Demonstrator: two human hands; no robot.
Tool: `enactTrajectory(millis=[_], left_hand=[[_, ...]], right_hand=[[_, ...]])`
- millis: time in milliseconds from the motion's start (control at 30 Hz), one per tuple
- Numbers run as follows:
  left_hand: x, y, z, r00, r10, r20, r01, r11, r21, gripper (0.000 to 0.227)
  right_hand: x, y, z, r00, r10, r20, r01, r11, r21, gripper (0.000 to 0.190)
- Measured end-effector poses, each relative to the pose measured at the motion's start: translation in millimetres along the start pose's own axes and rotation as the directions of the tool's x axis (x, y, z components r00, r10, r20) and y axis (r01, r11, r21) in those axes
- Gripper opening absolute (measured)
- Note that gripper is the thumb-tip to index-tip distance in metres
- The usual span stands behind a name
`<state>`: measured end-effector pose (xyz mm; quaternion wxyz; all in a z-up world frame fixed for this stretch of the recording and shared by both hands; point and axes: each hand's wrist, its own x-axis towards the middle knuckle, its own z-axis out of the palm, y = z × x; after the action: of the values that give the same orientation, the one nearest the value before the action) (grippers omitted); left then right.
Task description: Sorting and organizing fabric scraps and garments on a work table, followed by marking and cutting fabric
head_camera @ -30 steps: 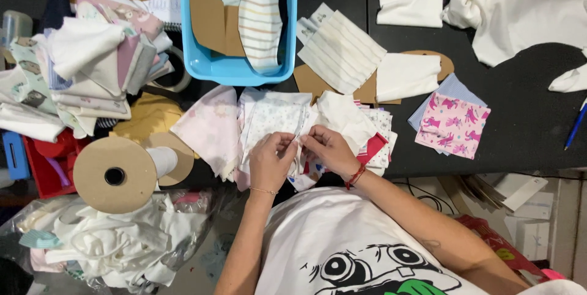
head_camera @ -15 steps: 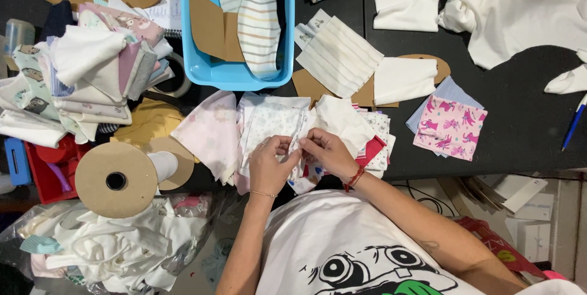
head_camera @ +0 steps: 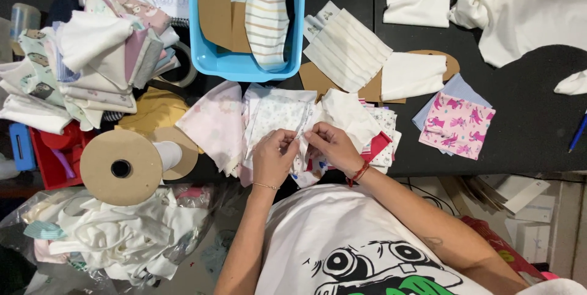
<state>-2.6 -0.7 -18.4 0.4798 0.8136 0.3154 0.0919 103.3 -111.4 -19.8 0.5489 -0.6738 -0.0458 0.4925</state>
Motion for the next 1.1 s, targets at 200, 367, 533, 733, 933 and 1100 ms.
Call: enactTrajectory(millis=[200, 367, 533, 733, 933, 1100], left_hand=[[-6, 14, -16, 0.994, 0.104, 0.043, -0.101, 0.993, -0.064, 0.012], [-15, 7, -42, 0.964, 0.099, -0.248, -0.028, 0.961, 0.277, 0.038], [-17, -31, -58, 0.965, -0.034, -0.26, 0.145, 0.895, 0.421, 0.073], [-14, -49, -73, 0.904, 0.167, -0.393, -0.008, 0.927, 0.375, 0.033], [-8, -18, -86, 0.864, 0.247, -0.438, -0.074, 0.924, 0.375, 0.025], [-8, 10, -92, 0.728, 0.304, -0.614, -0.118, 0.939, 0.324, 0.033]], right_hand=[[5, 3, -2, 1.0, 0.001, -0.03, -0.003, 0.998, -0.058, 0.024], [-5, -16, 8, 0.999, 0.044, -0.027, -0.044, 0.999, 0.01, 0.019], [-7, -24, 8, 0.999, 0.043, -0.022, -0.042, 0.998, 0.04, 0.019], [-4, -18, 5, 0.998, 0.05, -0.031, -0.047, 0.995, 0.083, 0.02], [0, -10, 1, 0.999, 0.032, 0.015, -0.033, 0.996, 0.078, 0.019], [0, -10, 0, 0.999, 0.031, 0.02, -0.033, 0.996, 0.087, 0.019]])
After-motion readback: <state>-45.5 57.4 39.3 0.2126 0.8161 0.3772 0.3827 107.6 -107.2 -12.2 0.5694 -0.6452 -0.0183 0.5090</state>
